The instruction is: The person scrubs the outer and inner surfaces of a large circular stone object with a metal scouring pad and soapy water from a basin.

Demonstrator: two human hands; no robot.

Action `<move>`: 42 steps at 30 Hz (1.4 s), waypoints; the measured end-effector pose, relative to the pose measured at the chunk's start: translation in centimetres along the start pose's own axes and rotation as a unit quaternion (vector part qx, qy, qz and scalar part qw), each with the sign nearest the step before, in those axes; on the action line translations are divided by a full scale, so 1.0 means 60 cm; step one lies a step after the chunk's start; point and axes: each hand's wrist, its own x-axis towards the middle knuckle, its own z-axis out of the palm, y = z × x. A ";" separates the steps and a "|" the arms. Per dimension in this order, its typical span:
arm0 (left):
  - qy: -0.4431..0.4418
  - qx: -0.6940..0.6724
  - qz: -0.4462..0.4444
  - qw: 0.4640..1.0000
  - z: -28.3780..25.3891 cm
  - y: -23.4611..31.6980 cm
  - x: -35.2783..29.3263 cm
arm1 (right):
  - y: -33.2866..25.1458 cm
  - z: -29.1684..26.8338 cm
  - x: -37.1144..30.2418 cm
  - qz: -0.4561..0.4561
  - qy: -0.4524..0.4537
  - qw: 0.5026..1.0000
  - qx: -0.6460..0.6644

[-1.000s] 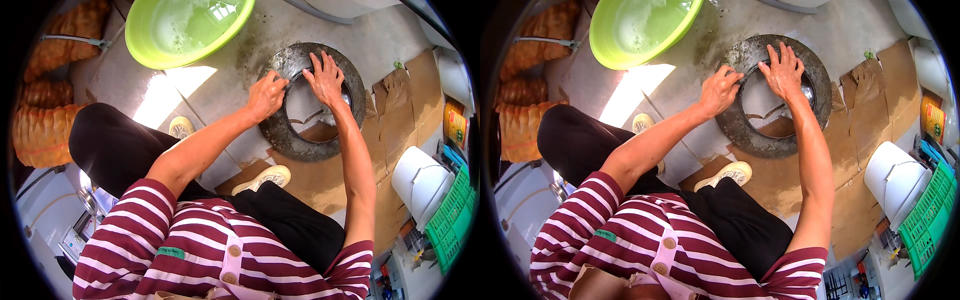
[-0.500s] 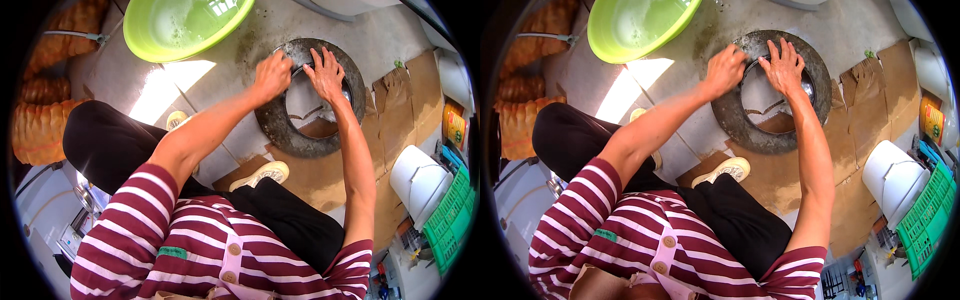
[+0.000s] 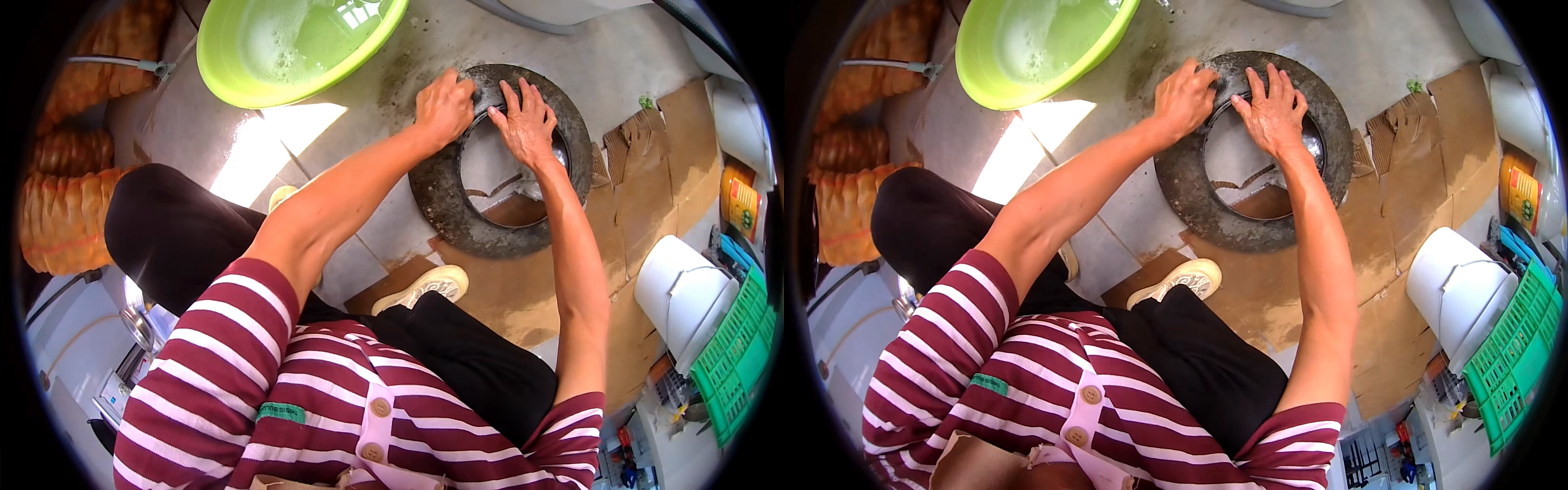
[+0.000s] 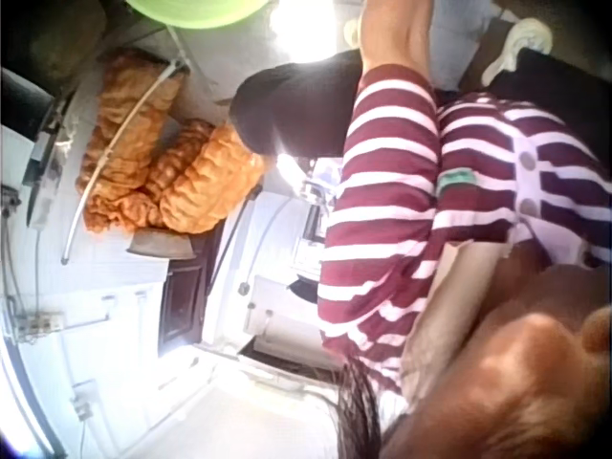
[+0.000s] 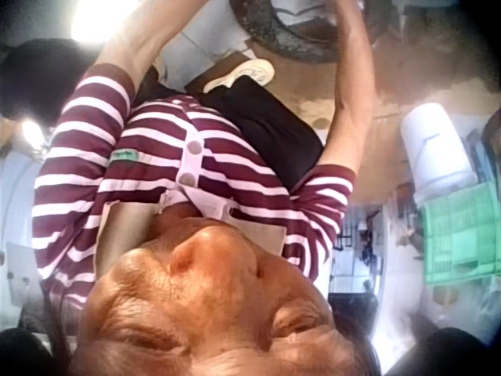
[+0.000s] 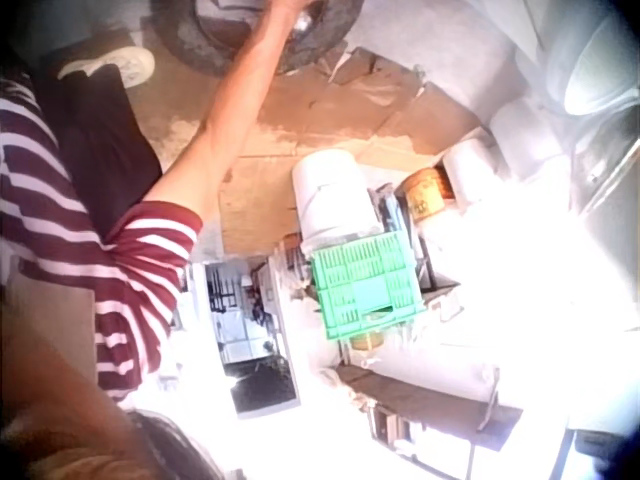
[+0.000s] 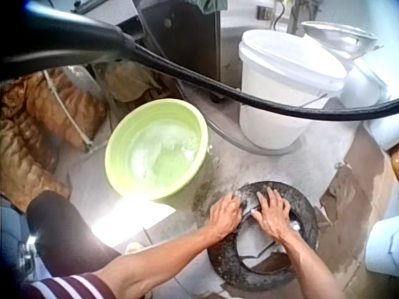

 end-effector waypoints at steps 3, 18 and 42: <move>0.018 -0.093 0.053 0.994 -0.005 -0.006 -0.081 | 0.005 -0.003 -0.006 0.018 -0.012 1.000 -0.006; 0.005 -0.081 0.035 0.996 -0.013 -0.018 -0.084 | 0.016 -0.004 -0.013 0.010 0.003 1.000 -0.008; 0.021 -0.065 0.043 0.997 -0.025 -0.055 -0.096 | 0.015 -0.003 -0.004 0.013 -0.008 1.000 0.003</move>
